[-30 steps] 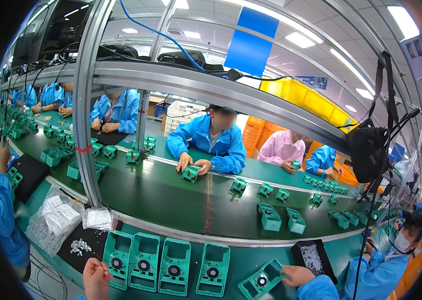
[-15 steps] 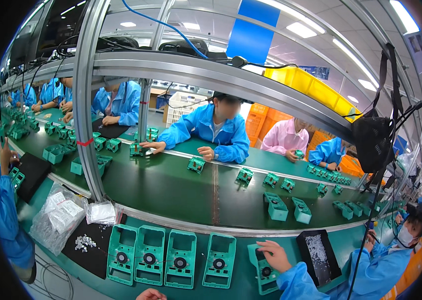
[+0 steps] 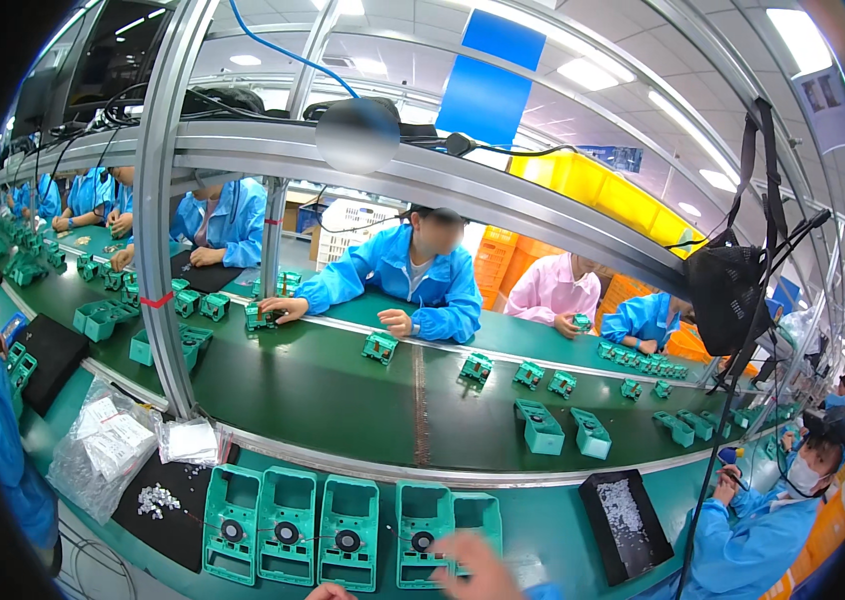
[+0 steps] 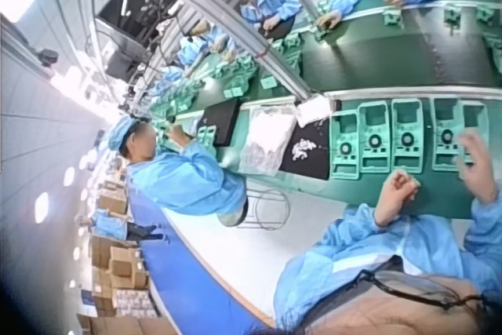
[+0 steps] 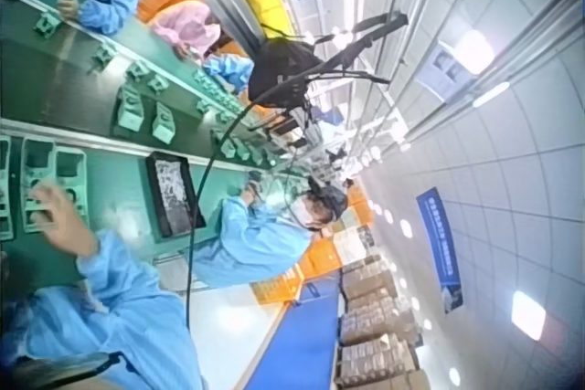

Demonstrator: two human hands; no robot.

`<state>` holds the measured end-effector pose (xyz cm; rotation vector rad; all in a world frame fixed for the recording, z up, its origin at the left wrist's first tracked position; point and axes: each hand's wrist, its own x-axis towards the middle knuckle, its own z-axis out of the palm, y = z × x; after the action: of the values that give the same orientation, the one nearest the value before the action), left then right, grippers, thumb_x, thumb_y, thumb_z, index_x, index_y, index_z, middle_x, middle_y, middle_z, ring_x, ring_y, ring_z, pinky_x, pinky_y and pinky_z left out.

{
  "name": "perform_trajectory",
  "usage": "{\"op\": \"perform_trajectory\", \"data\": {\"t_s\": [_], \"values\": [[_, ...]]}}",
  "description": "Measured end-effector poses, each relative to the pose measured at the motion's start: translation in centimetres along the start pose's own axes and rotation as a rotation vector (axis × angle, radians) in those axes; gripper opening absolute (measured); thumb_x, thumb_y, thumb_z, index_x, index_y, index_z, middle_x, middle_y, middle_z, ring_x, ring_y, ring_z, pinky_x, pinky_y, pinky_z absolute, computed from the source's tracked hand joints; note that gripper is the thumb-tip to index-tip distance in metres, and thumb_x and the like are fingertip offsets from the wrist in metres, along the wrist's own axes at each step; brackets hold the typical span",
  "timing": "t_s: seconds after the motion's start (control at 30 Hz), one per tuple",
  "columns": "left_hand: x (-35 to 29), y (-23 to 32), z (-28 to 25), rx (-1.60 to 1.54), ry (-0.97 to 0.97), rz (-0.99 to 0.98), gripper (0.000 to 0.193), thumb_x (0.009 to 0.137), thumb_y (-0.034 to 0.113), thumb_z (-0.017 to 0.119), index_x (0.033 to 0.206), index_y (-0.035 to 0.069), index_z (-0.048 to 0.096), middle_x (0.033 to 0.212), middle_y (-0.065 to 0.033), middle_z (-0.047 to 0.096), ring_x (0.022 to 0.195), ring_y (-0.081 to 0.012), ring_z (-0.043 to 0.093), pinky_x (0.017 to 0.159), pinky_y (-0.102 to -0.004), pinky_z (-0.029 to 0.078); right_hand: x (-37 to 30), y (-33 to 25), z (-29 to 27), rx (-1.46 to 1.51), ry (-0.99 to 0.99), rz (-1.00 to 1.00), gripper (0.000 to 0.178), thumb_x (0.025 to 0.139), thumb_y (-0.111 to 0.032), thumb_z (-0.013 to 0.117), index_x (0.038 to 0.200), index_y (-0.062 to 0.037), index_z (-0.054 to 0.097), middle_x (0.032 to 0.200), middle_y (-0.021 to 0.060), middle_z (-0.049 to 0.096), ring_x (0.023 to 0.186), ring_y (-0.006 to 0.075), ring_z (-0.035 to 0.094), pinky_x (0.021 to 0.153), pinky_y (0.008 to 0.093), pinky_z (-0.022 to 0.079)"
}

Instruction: Assembling components into green electronic housings on a factory production line.

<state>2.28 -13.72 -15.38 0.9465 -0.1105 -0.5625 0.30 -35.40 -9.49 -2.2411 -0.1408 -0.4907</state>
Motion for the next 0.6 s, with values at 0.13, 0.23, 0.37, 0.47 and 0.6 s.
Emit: {"op": "perform_trajectory", "data": {"t_s": [0.13, 0.23, 0.37, 0.47, 0.6], "values": [[0.7, -1.0, 2.6, -0.037, 0.033, 0.073, 0.018, 0.079, -0.005, 0.054, 0.081, 0.008, 0.042, 0.074, -0.0032, 0.051, 0.064, -0.0106, 0.05, 0.058, -0.0216, 0.042, -4.3, -3.6, 4.6, 0.084, 0.006, -0.087, 0.017, 0.075, -0.006, 0.065, 0.09, -0.001, 0.059, 0.081, 0.0115, 0.054, 0.073, 0.0256, 0.055, 0.062, 0.032, 0.045], [1.3, -1.5, 3.0, 0.023, 0.025, 0.065, 0.018, 0.081, -0.006, 0.054, 0.079, 0.008, 0.042, 0.071, 0.0004, 0.045, 0.067, -0.0092, 0.049, 0.06, -0.0213, 0.041, -4.6, -2.5, 5.5, 0.118, 0.111, 0.001, 0.012, 0.073, -0.004, 0.064, 0.084, -0.0013, 0.06, 0.08, 0.0102, 0.054, 0.073, 0.0243, 0.055, 0.061, 0.031, 0.046], [1.5, -1.1, 3.7, -0.034, 0.062, 0.103, 0.02, 0.082, -0.006, 0.053, 0.077, 0.009, 0.04, 0.072, 0.0005, 0.045, 0.066, -0.0091, 0.046, 0.061, -0.0214, 0.039, -4.8, -1.3, 5.9, -0.111, 0.148, -0.206, 0.011, 0.069, -0.005, 0.062, 0.08, -0.0026, 0.06, 0.081, 0.0075, 0.054, 0.073, 0.0231, 0.055, 0.061, 0.0305, 0.047], [1.9, -1.1, 4.4, 0.08, 0.044, 0.252, 0.022, 0.08, -0.009, 0.054, 0.076, 0.008, 0.04, 0.075, -0.0006, 0.042, 0.069, -0.0091, 0.043, 0.065, -0.021, 0.038, -4.8, -1.2, 5.6, -0.123, 0.179, -0.198, 0.01, 0.07, -0.005, 0.062, 0.08, -0.0031, 0.06, 0.081, 0.0063, 0.054, 0.073, 0.0225, 0.055, 0.061, 0.0301, 0.047], [1.5, -1.8, 4.5, 0.159, 0.031, 0.292, 0.022, 0.079, -0.01, 0.055, 0.076, 0.007, 0.041, 0.076, -0.0017, 0.043, 0.069, -0.0098, 0.044, 0.066, -0.0215, 0.039, -4.8, -1.4, 4.9, -0.013, 0.183, -0.154, 0.01, 0.074, -0.006, 0.062, 0.083, -0.0026, 0.059, 0.082, 0.0084, 0.054, 0.071, 0.0247, 0.056, 0.059, 0.0309, 0.047]]}}
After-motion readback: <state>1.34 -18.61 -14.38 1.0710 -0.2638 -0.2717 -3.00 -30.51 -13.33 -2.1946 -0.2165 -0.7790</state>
